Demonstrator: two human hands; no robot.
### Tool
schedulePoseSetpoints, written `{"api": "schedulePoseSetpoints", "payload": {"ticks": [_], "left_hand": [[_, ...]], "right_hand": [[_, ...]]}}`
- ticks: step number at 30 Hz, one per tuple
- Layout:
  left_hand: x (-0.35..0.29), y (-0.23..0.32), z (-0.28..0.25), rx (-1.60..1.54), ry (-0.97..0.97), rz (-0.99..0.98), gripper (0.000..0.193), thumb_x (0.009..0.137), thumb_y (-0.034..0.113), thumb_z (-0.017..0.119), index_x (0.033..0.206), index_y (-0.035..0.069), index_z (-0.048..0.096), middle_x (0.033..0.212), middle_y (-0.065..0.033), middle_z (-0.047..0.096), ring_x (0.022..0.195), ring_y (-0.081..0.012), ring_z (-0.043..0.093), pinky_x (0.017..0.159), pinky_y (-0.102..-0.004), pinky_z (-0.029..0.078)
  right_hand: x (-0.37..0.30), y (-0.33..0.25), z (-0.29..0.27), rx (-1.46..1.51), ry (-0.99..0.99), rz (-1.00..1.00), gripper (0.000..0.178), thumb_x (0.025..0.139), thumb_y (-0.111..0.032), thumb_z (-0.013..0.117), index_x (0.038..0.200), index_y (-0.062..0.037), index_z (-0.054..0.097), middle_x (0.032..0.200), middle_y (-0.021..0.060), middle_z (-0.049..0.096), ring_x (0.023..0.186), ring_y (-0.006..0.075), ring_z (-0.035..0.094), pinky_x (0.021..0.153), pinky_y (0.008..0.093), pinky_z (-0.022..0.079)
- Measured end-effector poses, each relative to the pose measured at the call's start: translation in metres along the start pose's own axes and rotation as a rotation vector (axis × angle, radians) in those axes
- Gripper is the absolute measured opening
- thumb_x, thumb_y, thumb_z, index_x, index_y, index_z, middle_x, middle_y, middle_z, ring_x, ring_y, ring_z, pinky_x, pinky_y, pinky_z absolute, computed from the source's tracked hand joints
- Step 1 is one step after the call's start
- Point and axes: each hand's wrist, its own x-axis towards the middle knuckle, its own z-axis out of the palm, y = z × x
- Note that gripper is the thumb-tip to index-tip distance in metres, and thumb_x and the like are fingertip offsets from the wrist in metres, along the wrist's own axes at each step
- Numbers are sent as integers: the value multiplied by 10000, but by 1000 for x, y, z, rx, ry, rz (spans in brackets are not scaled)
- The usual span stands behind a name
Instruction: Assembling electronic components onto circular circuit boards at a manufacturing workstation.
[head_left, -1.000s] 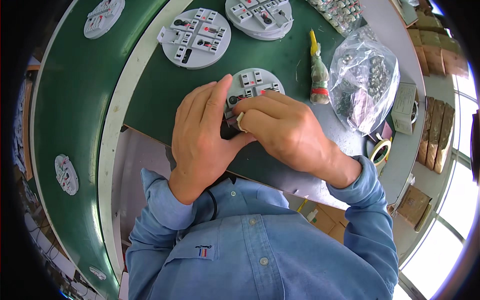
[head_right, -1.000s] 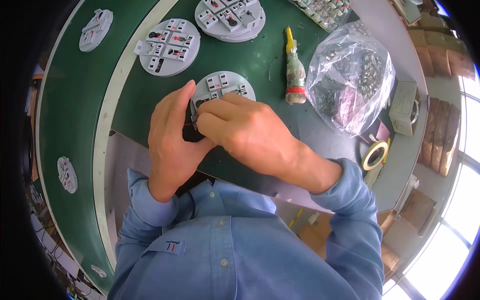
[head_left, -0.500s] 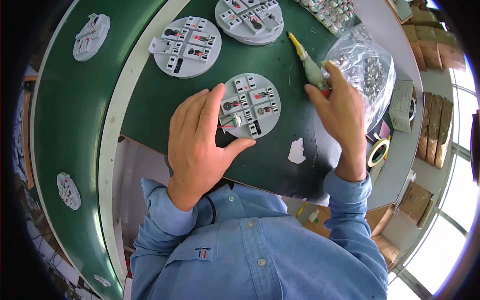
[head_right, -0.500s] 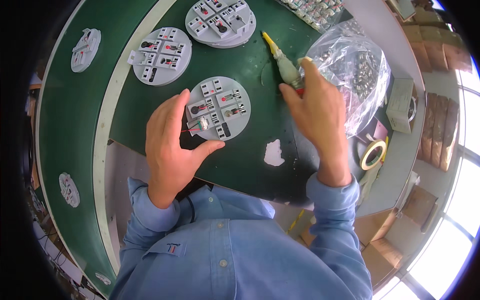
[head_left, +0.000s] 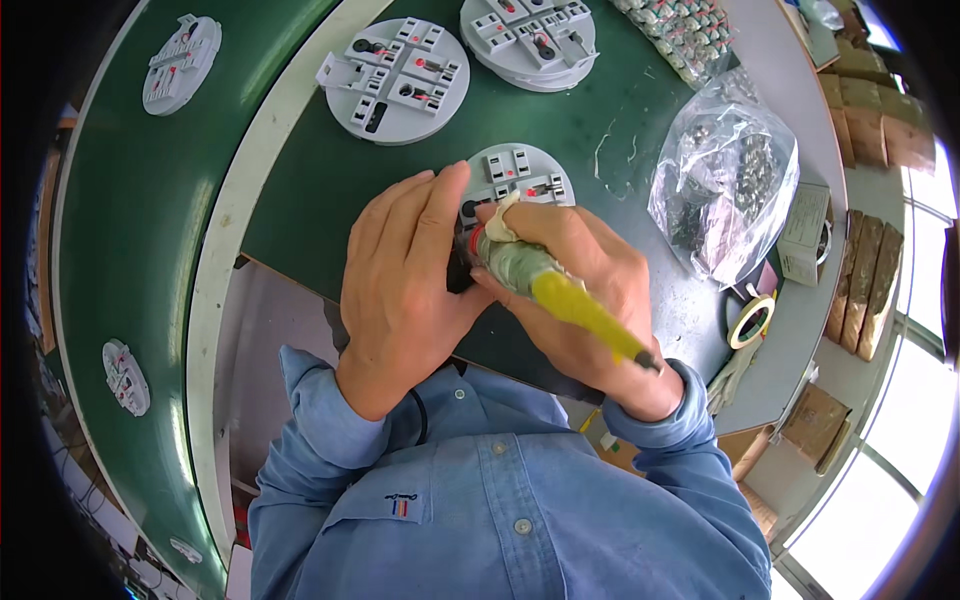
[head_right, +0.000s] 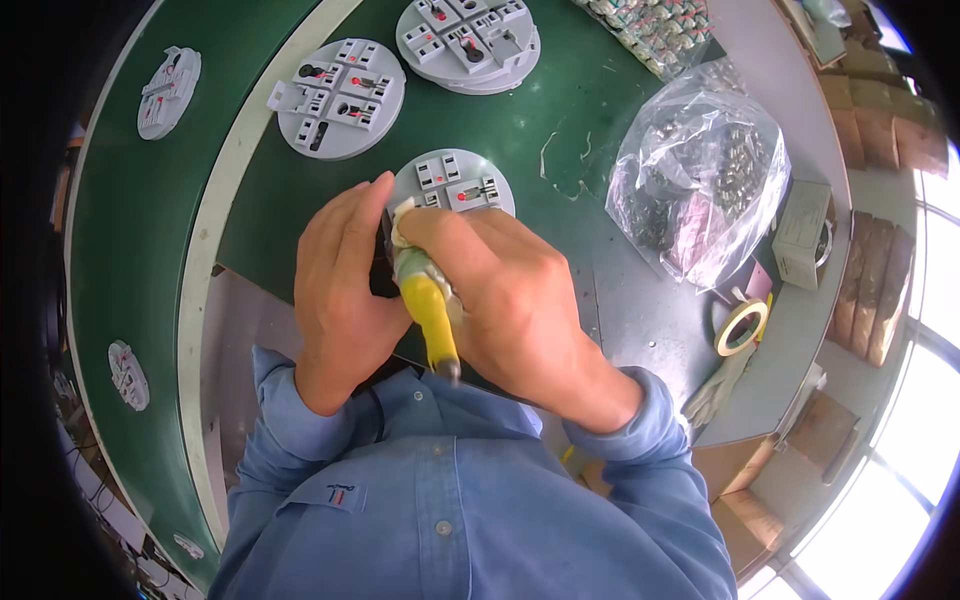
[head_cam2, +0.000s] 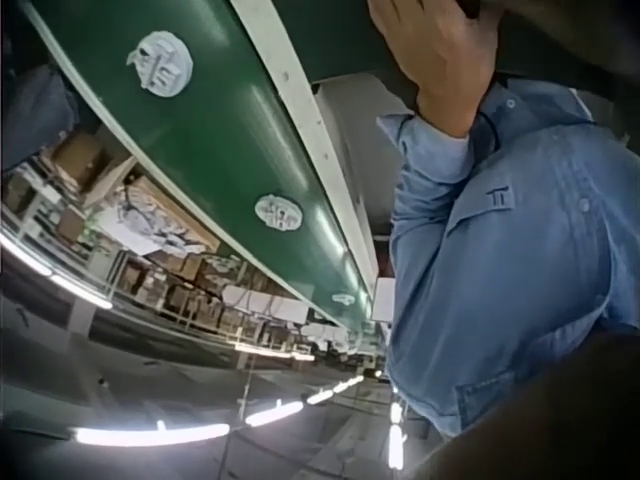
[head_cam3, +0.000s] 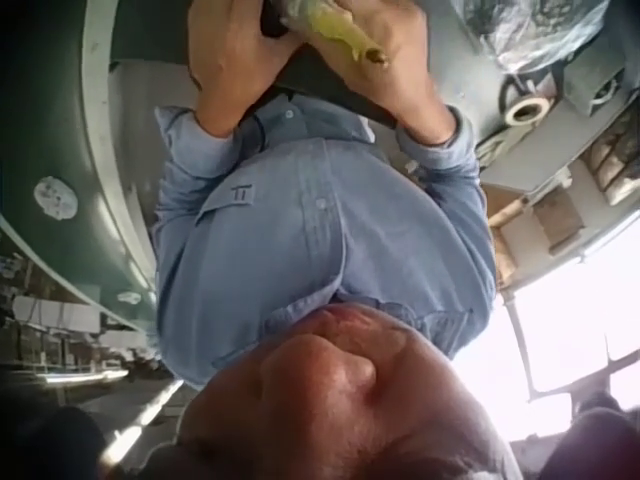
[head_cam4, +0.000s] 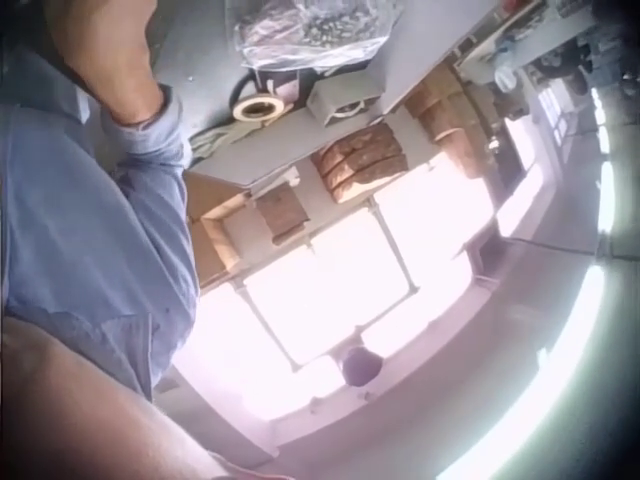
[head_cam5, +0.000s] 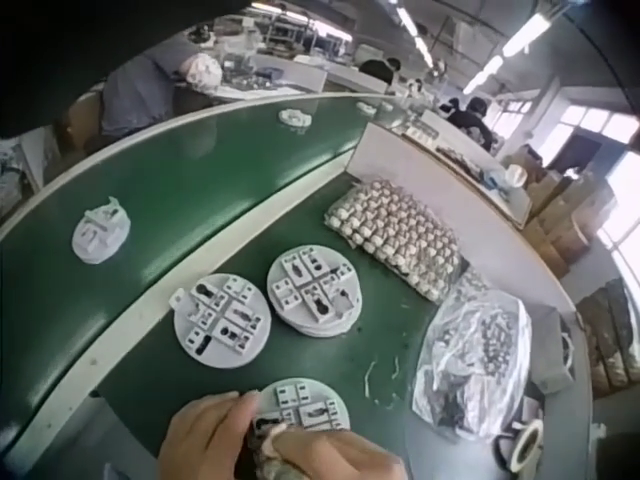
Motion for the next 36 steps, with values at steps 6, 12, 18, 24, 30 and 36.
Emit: {"api": "schedulePoseSetpoints", "payload": {"ticks": [6,12,18,24,30,36], "left_hand": [[9,-6,9,2,8,30,970,652,247,1004,1503,7,603,1329,-178,690,1282,-369,650,1100,-491,503],[11,-4,11,-62,-56,2,977,659,214,1018,1525,33,605,1389,-181,686,1296,-396,646,1095,-482,506],[16,-2,16,-41,-57,-13,1041,613,220,1040,1535,36,593,1405,-174,679,1303,-387,633,1093,-484,506],[23,-1,23,-50,-41,13,1047,615,208,1041,1542,40,585,1412,-169,676,1306,-389,630,1098,-485,503],[25,-2,30,-37,-67,1,1031,645,173,1031,1558,43,569,1435,-166,667,1314,-389,626,1101,-480,502],[39,11,30,-95,16,33,895,681,126,1006,1493,50,635,1388,-159,700,1292,-373,644,1080,-472,506]], "right_hand": [[12,7,-8,-19,-2,8,463,865,-10,901,1255,-20,652,1125,164,802,1016,279,803,836,352,632],[-8,37,-17,257,442,291,444,868,-103,913,1242,-49,680,1006,160,758,884,359,757,767,409,611],[-4,41,-13,70,316,189,472,851,-95,928,1251,-50,681,1004,159,763,879,353,762,756,398,611],[-4,47,-6,0,318,189,431,859,-107,919,1226,-57,698,980,159,767,852,357,762,740,399,608],[-2,59,-32,55,235,346,452,896,-93,911,1273,0,679,1112,122,813,979,199,792,866,325,612],[-13,80,-83,-23,-10,871,576,877,-105,918,1367,26,644,1158,165,799,1025,296,799,914,375,621]]}}
